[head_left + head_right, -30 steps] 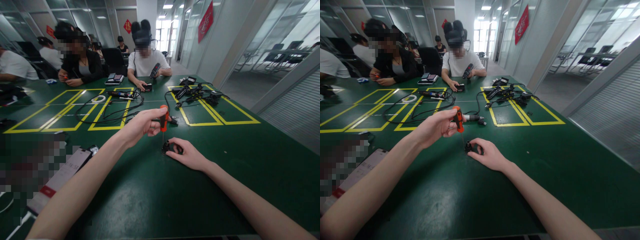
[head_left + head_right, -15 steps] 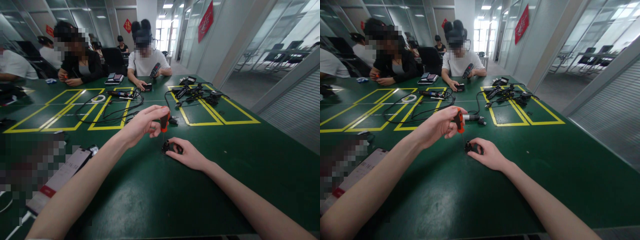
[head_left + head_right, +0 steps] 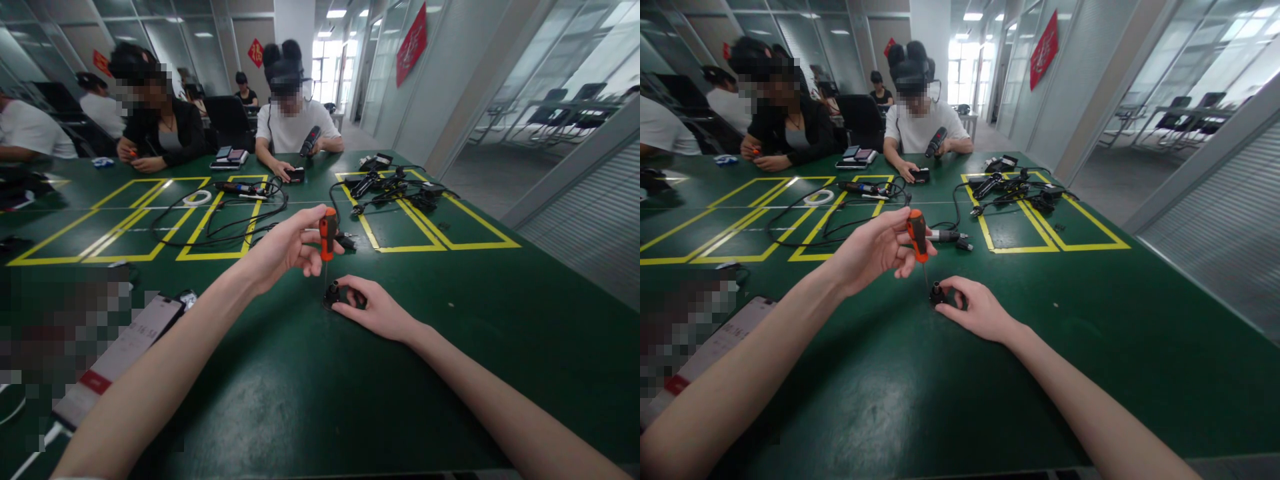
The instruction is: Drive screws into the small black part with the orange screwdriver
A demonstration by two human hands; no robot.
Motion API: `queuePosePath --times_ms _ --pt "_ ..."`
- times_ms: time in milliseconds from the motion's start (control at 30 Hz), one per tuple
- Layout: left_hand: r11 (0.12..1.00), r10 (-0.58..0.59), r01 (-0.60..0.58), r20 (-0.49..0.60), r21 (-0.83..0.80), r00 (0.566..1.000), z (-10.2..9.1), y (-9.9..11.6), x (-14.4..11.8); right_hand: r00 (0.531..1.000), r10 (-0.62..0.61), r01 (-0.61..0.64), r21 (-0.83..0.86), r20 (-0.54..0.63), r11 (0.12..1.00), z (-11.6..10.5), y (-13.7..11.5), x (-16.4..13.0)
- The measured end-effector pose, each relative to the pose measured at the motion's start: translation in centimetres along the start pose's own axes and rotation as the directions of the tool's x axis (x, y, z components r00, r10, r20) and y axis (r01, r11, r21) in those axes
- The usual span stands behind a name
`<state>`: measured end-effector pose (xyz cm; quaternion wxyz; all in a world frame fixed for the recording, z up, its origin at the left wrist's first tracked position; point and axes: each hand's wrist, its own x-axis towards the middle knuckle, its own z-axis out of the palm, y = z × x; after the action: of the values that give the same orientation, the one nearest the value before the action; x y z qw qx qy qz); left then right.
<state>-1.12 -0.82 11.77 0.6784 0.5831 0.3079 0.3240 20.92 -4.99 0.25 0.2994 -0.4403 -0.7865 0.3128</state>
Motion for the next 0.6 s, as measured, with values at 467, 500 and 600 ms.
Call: queuePosePath --times_ms 467,500,600 --pt "0.960 0.211 -0.160 -0.219 0.229 0.953 0.5 -0.7 0.3 0.999 -0.048 0.049 -0.036 0.004 0.998 0.2 0.6 0.0" --pt "0.966 0.207 -0.157 -0.250 0.208 0.946 0.3 -0.7 0.4 0.999 -0.051 0.051 -0.036 0.006 0.998 0.2 0.6 0.0" --pt "0.980 0.184 -0.149 -0.330 0.129 0.926 -0.6 -0.8 1.0 0.998 -0.061 0.062 -0.038 0.015 0.997 0.1 0.7 0.0"
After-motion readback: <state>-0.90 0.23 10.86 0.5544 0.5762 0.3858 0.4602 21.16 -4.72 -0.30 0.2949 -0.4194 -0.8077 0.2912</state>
